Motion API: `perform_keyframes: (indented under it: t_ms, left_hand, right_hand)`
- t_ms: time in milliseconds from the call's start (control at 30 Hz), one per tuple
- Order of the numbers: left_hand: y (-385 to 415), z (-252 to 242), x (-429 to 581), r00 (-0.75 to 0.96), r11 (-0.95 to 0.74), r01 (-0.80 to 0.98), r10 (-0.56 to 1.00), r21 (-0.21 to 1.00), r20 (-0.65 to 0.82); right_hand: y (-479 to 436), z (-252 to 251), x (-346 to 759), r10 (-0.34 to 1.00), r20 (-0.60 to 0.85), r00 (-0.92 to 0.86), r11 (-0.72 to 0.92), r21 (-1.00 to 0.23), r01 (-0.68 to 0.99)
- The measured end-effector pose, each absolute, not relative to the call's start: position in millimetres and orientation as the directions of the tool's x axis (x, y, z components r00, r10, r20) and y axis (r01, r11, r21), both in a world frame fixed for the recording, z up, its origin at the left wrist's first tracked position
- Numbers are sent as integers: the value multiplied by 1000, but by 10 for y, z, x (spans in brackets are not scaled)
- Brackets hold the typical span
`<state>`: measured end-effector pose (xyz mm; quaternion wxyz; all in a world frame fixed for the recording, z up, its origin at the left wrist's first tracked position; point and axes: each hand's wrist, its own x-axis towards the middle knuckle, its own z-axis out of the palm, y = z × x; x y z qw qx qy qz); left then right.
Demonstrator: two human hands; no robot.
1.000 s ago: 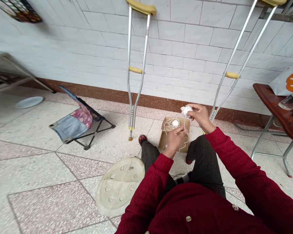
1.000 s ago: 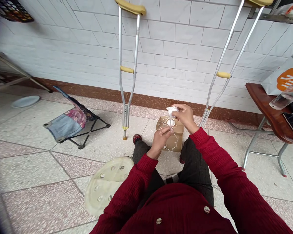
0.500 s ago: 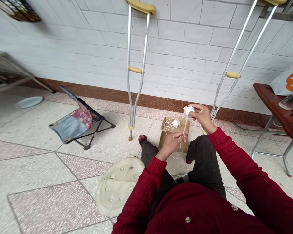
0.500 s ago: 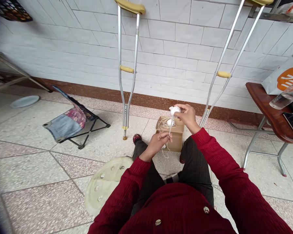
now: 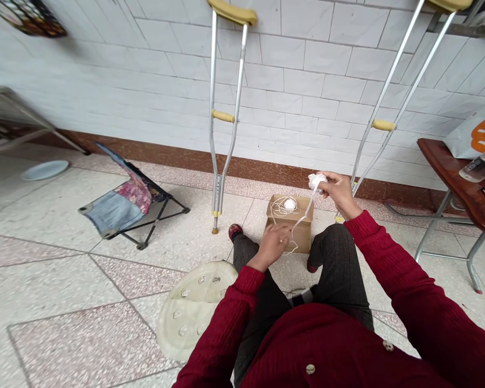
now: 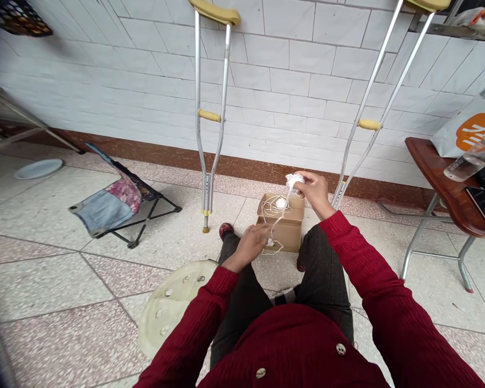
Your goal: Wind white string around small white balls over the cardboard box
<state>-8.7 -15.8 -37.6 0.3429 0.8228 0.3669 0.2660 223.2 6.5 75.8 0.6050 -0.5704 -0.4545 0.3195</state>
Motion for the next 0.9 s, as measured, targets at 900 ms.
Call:
perform_keyframes:
  t_ms: [900]
  left_hand:
    - [-573,78,124,807,-618,223,551,754,214]
  right_hand:
    - [67,507,2307,889,161,430,95,-981,170]
